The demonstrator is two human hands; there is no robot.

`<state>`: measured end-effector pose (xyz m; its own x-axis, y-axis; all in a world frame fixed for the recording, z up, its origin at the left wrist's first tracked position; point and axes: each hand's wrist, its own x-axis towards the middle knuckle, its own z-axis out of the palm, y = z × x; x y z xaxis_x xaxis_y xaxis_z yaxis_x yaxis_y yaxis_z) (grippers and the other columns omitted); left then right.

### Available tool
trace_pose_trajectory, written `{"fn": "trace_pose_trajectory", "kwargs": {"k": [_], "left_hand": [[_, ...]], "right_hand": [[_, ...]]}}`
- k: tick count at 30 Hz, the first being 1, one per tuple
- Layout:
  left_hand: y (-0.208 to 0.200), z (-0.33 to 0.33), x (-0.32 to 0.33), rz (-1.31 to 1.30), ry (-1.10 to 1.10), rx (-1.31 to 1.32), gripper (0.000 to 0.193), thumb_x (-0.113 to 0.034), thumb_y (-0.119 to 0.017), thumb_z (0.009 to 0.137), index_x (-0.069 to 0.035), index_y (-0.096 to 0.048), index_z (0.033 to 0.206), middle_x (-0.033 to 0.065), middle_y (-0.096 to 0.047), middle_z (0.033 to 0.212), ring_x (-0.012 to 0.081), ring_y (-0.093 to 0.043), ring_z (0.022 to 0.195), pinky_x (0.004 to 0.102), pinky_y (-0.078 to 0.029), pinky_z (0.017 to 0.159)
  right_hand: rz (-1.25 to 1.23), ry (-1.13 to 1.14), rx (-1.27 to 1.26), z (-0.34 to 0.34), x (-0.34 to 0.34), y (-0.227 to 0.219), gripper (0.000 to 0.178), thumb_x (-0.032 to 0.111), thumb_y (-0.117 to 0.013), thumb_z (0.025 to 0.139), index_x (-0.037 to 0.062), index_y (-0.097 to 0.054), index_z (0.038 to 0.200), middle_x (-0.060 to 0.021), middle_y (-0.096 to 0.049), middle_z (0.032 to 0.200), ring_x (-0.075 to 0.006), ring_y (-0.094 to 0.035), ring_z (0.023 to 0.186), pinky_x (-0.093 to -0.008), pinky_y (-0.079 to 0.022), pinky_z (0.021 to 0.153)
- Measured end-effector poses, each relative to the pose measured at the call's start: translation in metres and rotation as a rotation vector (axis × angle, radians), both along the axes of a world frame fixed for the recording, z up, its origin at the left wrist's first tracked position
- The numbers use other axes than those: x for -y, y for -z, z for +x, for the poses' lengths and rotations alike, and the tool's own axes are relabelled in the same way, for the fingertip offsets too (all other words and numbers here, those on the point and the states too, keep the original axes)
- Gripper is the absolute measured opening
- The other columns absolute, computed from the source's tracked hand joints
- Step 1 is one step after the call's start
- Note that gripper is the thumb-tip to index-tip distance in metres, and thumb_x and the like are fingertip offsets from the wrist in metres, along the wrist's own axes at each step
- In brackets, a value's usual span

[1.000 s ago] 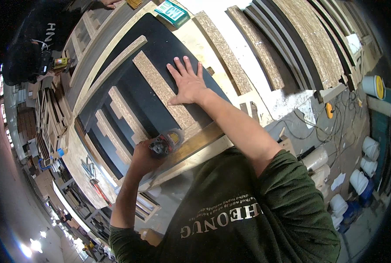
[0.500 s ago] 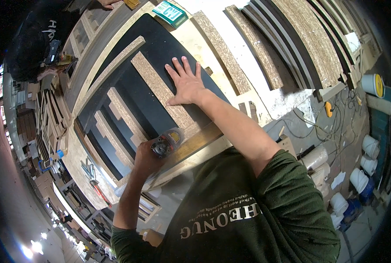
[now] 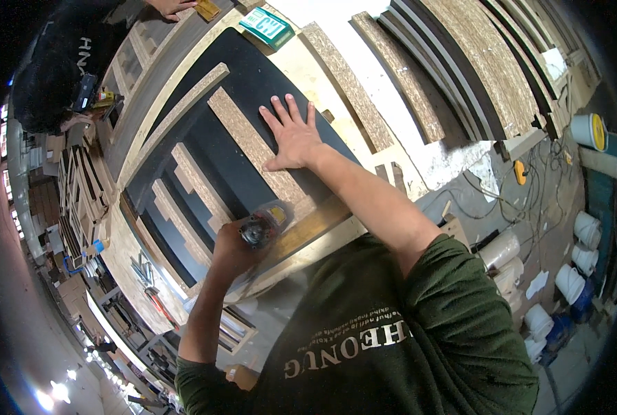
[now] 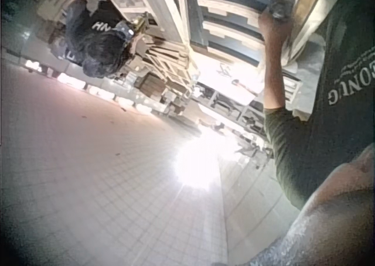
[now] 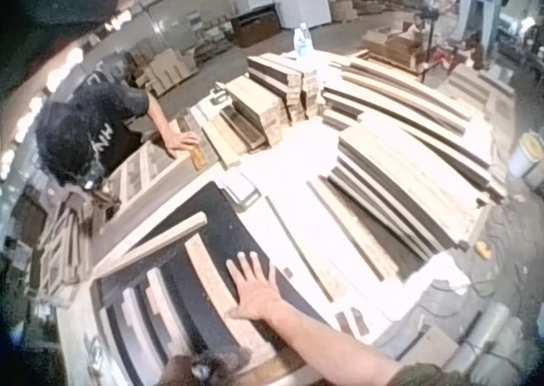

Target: Assembling a wooden lattice-style frame using a pneumatic staple gun and a cordless drill.

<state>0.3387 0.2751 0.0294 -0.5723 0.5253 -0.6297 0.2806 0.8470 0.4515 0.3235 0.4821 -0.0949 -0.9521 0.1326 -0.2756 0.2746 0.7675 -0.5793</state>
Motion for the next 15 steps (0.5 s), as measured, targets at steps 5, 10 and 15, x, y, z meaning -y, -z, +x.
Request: {"fn": "trace_pose_trajectory", "kwargs": {"k": [5,10,15], "left_hand": [[0.01,0.004,0.004,-0.012,0.093,-0.119,0.023,-0.017,-0.072,0.076,-0.002,-0.063,0.091,0.0133,-0.069,0.087,0.0208,-0.068,0.084,0.0305,-0.053,0.072],[0.007,0.006,0.002,0.014,-0.025,-0.015,0.024,-0.016,-0.074,0.074,-0.003,-0.063,0.091,0.0127,-0.069,0.088,0.0201,-0.068,0.084,0.0297,-0.053,0.072],[0.007,0.008,-0.009,0.047,0.043,-0.083,0.028,-0.016,-0.075,0.071,-0.002,-0.063,0.092,0.0126,-0.069,0.088,0.0217,-0.068,0.082,0.0305,-0.053,0.072]], "right_hand": [[-0.008,-0.007,-0.005,0.0,0.001,-0.003,0.113,0.058,-0.071,0.064,0.0176,-0.011,0.15,-0.0123,-0.004,0.156,-0.0339,0.004,0.143,-0.061,0.002,0.11],[-0.025,-0.007,0.004,0.001,0.0,-0.003,0.115,0.058,-0.072,0.063,0.0172,-0.01,0.15,-0.0129,-0.004,0.156,-0.0337,0.004,0.144,-0.0606,0.002,0.11],[-0.029,-0.019,0.009,0.004,0.002,-0.003,0.115,0.059,-0.072,0.062,0.0166,-0.01,0.15,-0.0132,-0.005,0.156,-0.0339,0.003,0.144,-0.0605,0.003,0.111]]}}
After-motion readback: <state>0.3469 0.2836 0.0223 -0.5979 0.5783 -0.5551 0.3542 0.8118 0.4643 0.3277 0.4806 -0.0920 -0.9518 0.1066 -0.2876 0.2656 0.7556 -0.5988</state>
